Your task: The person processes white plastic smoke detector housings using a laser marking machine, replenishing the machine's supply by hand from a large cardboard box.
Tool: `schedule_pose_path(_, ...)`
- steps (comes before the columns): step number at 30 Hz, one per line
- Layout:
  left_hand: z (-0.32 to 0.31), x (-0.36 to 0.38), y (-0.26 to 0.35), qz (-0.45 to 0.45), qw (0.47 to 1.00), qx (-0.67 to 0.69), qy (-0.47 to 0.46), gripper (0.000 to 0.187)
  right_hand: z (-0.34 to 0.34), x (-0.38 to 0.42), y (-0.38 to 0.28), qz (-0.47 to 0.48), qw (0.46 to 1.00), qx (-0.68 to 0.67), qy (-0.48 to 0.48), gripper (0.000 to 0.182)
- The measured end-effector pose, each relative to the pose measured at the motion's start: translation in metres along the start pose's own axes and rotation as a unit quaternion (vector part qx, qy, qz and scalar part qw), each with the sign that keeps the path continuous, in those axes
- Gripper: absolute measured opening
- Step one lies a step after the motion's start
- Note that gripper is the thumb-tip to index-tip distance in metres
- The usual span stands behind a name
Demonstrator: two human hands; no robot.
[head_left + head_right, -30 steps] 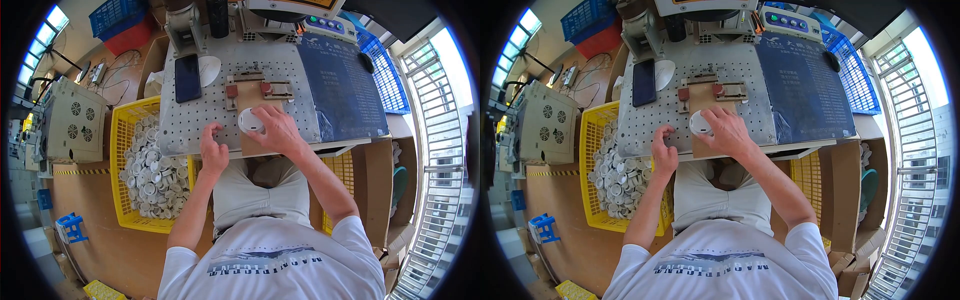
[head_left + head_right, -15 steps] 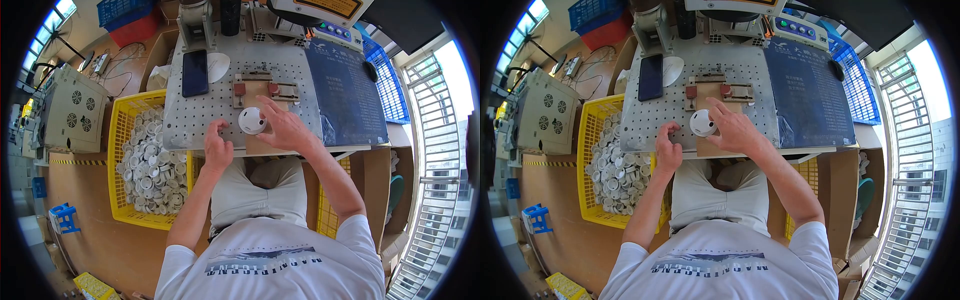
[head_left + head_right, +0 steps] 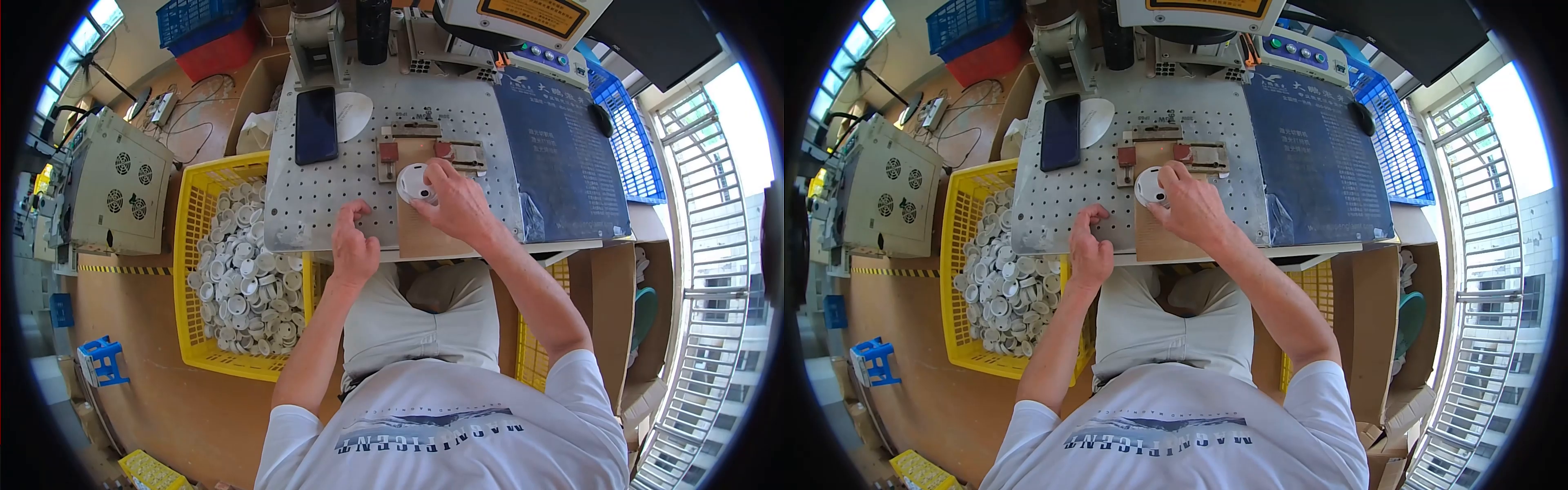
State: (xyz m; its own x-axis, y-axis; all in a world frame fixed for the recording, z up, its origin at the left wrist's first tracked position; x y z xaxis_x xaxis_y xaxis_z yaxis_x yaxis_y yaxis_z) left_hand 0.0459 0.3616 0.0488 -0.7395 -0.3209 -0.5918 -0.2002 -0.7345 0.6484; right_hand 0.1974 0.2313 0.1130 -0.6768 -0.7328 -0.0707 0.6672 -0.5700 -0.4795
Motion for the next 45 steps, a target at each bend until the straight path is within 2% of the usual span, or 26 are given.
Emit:
schedule_pose_path(7, 0.001, -0.003, 0.004, -0.020, 1.000, -0.008, -0.009, 0.039, -0.005, -0.016, 0.003, -0.032, 0.998, -0.007, 0.046, 0.039)
schedule_pose_path(23, -0.002, -0.001, -0.002, 0.001, 1.000, -0.004, -0.011, 0.042, -0.009, -0.047, 0.003, -0.065, 0.997, 0.030, 0.037, 0.040)
schedule_pose_path(26, -0.002, -0.002, 0.001, -0.009, 1.000, 0.001, -0.001, 0.038, -0.007, -0.035, 0.001, -0.047, 0.994, 0.027, 0.099, 0.041)
schedule_pose_path(28, -0.002, -0.002, 0.000, -0.003, 1.000, 0.002, 0.004, 0.035, -0.004, -0.026, 0.002, -0.088, 0.986, 0.029, 0.142, 0.040)
schedule_pose_path(32, -0.006, -0.002, -0.001, -0.007, 1.000, -0.026, 0.003, 0.028, -0.020, -0.027, 0.019, -0.141, 0.980, -0.002, 0.143, 0.039)
schedule_pose_path(34, -0.006, -0.004, -0.002, -0.017, 0.999, -0.033, 0.002, 0.028, -0.027, -0.023, 0.019, -0.116, 0.979, 0.008, 0.166, 0.043)
schedule_pose_path(40, -0.011, 0.000, -0.005, 0.006, 0.997, -0.077, -0.009, 0.019, -0.018, 0.001, 0.050, -0.023, 0.956, -0.078, 0.281, 0.031)
schedule_pose_path(43, -0.014, 0.001, -0.009, 0.014, 0.993, -0.113, -0.016, 0.020, -0.009, 0.015, 0.061, -0.083, 0.959, -0.097, 0.252, 0.027)
schedule_pose_path(45, -0.015, 0.003, -0.008, 0.031, 0.993, -0.112, -0.014, 0.020, -0.008, 0.025, 0.058, -0.105, 0.944, -0.138, 0.280, 0.023)
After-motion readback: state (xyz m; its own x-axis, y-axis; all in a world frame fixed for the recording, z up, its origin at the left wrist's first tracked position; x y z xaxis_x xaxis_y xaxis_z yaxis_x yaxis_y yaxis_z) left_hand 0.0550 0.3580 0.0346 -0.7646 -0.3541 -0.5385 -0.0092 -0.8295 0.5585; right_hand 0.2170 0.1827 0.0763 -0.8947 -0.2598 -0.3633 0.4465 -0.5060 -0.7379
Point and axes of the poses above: each hand's wrist, its own x-axis away from the middle knuckle, its own z-axis out of the back of the hand, y = z × x, the point moved 4 cm from there along -x, towards the middle knuckle, and after that the axes turned 11 degrees about -z, right-handed, at the moved point
